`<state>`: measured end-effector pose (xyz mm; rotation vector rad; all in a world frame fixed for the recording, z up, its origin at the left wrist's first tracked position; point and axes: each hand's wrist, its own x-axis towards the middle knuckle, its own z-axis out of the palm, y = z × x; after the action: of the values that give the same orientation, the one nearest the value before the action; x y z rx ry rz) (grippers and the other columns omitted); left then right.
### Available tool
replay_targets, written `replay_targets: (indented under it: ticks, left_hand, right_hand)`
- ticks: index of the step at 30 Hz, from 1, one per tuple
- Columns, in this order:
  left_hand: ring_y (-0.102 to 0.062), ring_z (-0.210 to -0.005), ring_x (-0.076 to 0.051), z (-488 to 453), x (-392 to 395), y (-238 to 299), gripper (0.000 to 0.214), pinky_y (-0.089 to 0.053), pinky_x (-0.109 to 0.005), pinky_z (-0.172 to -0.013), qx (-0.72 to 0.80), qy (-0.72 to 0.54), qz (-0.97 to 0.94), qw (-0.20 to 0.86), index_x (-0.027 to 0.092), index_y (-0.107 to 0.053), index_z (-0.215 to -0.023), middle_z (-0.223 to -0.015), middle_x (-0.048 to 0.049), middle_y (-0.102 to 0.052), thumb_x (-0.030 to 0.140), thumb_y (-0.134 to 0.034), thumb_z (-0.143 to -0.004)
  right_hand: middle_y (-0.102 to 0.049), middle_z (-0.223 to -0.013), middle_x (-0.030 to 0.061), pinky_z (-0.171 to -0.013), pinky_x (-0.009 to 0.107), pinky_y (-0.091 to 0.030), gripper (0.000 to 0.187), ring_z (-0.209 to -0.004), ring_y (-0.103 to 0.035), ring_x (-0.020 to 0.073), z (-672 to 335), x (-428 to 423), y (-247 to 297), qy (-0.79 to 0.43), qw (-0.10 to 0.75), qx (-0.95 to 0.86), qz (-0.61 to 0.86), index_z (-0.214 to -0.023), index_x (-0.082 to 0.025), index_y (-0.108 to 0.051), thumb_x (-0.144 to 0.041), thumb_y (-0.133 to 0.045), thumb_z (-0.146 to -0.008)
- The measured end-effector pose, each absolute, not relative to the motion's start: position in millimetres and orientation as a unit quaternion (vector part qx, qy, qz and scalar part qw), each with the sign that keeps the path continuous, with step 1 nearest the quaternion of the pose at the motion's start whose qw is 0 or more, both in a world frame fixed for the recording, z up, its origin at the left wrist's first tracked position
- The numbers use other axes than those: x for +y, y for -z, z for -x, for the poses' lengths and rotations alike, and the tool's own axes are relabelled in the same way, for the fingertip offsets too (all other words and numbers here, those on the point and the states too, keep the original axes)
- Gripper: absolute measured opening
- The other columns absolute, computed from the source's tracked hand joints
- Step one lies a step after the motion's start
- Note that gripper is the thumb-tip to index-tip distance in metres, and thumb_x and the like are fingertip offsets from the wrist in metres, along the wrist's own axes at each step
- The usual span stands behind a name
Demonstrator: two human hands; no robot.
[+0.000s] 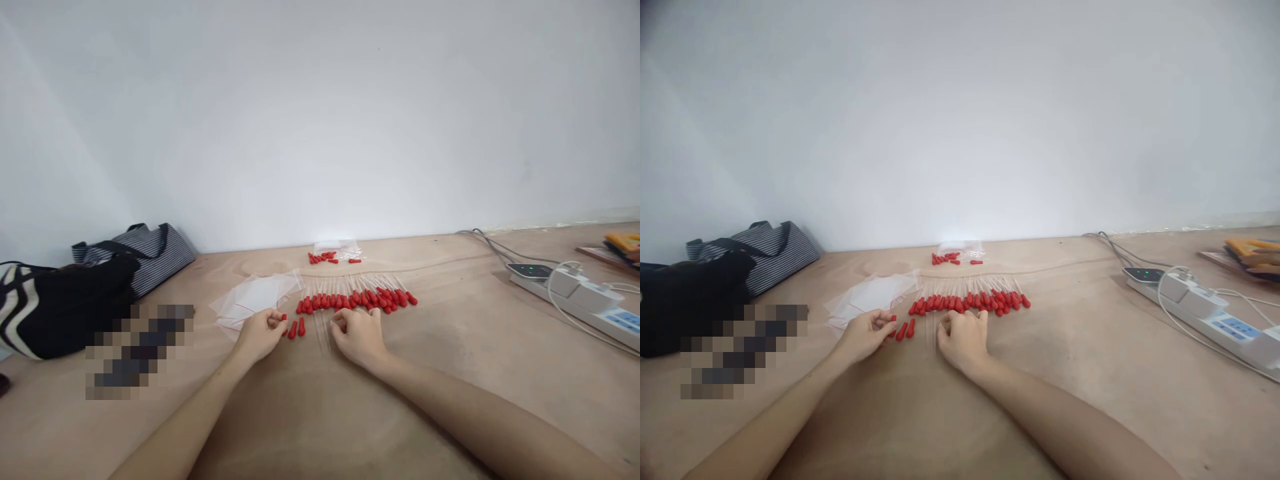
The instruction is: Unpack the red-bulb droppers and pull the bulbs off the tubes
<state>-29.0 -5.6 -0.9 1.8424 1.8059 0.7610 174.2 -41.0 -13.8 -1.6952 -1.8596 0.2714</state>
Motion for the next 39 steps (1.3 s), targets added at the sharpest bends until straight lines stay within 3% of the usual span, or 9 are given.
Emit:
replay_targets:
  ticks: [3,7,14,26,33,39]
  left_hand:
    - [-0.059,-0.05,-0.014,27,-5,1,0.024,-0.043,-0.023,-0.05,0.649,-0.28,-0.637,0.309,0.017,-0.055,-0.072,-0.054,0.0011,-0.063,0.039,-0.057,-0.062]
    - [-0.062,-0.057,-0.017,24,-7,-2,0.034,-0.045,-0.025,-0.054,0.625,-0.292,-0.651,0.317,0.017,-0.059,-0.071,-0.059,-0.0015,-0.066,0.049,-0.059,-0.059]
    - [-0.064,-0.073,-0.02,19,-10,-2,0.038,-0.049,-0.03,-0.068,0.59,-0.308,-0.669,0.33,0.013,-0.061,-0.082,-0.077,-0.0068,-0.069,0.041,-0.063,-0.056]
    - [-0.062,-0.068,-0.018,22,-9,0,0.03,-0.048,-0.029,-0.065,0.587,-0.3,-0.723,0.21,0.017,-0.063,-0.08,-0.074,-0.0026,-0.068,0.042,-0.049,-0.071]
    - [-0.056,-0.08,-0.022,7,15,-1,0.031,-0.044,-0.032,-0.071,0.575,-0.275,-0.769,0.039,0.017,-0.062,-0.082,-0.083,-0.0061,-0.06,0.043,-0.053,-0.069]
    - [-0.055,-0.071,-0.021,-5,31,4,0.023,-0.042,-0.031,-0.066,0.579,-0.283,-0.764,0.031,0.019,-0.061,-0.063,-0.067,-0.0026,-0.054,0.042,-0.058,-0.064]
  right_hand:
    - [-0.065,-0.067,0.0005,-0.074,0.033,-0.018,0.015,-0.072,-0.056,0.0161,-166,-33,14,-0.082,0.264,-0.697,0.661,-0.084,-0.02,-0.059,-0.025,-0.048,-0.076]
    - [-0.065,-0.069,0.0022,-0.074,0.034,-0.018,0.017,-0.071,-0.057,0.0168,-161,-23,14,-0.05,0.24,-0.707,0.664,-0.087,-0.02,-0.057,-0.026,-0.045,-0.078]
    - [-0.064,-0.066,0.0051,-0.074,0.035,-0.018,0.017,-0.066,-0.057,0.0181,-156,-16,14,0.046,0.23,-0.72,0.653,-0.079,-0.018,-0.056,-0.031,-0.044,-0.081]
    - [-0.061,-0.056,-0.0037,-0.067,0.03,-0.017,0.015,-0.055,-0.052,0.0101,-212,-33,24,0.098,0.385,-0.72,0.569,-0.07,-0.019,-0.058,-0.024,-0.047,-0.079]
    - [-0.058,-0.052,-0.0034,-0.066,0.029,-0.018,0.017,-0.052,-0.047,0.0087,-243,-46,32,0.116,0.397,-0.741,0.529,-0.067,-0.019,-0.059,-0.023,-0.046,-0.077]
    - [-0.055,-0.05,-0.004,-0.067,0.029,-0.018,0.017,-0.051,-0.045,0.0077,-238,-47,32,0.131,0.392,-0.758,0.504,-0.064,-0.018,-0.059,-0.022,-0.048,-0.076]
